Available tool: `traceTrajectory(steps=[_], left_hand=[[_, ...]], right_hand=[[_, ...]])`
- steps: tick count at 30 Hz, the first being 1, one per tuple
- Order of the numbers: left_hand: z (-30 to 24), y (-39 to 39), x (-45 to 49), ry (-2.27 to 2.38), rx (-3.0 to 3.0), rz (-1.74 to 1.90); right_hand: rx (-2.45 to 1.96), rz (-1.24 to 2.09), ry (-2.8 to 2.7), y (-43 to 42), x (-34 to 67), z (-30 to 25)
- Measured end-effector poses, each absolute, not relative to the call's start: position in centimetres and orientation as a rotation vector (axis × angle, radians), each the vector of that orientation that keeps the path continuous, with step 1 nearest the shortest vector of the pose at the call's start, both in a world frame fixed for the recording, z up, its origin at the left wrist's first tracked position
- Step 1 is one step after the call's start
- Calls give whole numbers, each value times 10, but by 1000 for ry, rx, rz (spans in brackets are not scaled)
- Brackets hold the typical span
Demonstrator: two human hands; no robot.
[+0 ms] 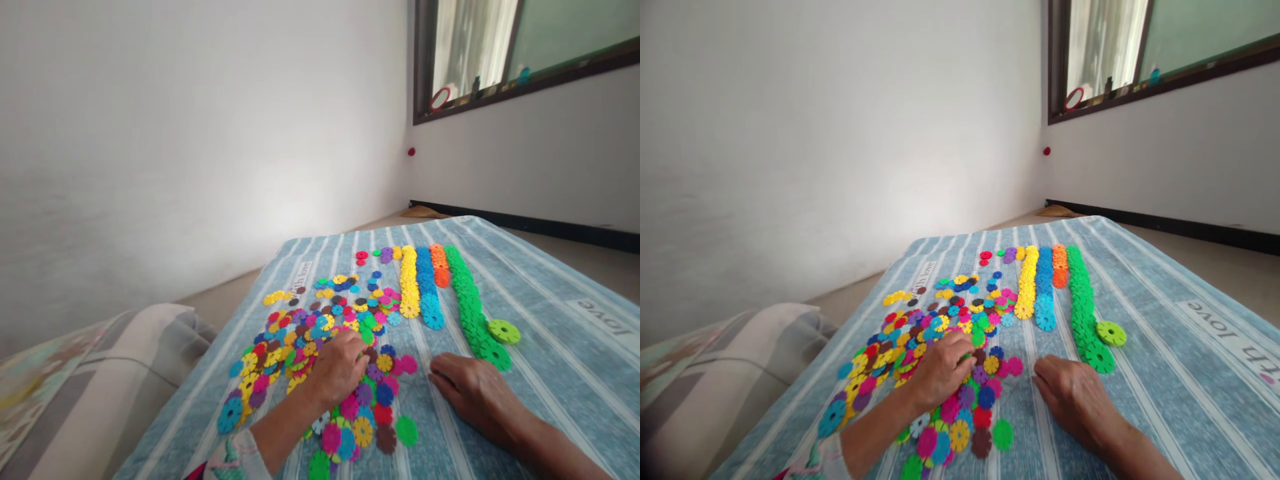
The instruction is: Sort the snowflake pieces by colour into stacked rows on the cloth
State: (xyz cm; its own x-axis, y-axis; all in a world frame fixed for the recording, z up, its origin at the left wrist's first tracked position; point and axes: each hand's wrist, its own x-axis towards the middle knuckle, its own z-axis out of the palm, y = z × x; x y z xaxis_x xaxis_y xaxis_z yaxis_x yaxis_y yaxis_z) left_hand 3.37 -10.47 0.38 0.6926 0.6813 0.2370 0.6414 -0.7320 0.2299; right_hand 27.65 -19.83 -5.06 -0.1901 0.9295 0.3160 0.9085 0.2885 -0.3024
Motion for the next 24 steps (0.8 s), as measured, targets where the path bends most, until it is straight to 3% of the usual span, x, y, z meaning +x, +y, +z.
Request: traceTrajectory(steps=[8,16,24], left_hand=[[-5,-119,-11,1147,2828,614],[-8,-105,-18,1253,2755,669],[-11,-96,-22,1322,2669,731]], right_hand=[[-1838,172,-2050,-192,267,-42],[-1726,352,-2204,-163,234,-16],[-1677,336,-2089,-146,224,-35]])
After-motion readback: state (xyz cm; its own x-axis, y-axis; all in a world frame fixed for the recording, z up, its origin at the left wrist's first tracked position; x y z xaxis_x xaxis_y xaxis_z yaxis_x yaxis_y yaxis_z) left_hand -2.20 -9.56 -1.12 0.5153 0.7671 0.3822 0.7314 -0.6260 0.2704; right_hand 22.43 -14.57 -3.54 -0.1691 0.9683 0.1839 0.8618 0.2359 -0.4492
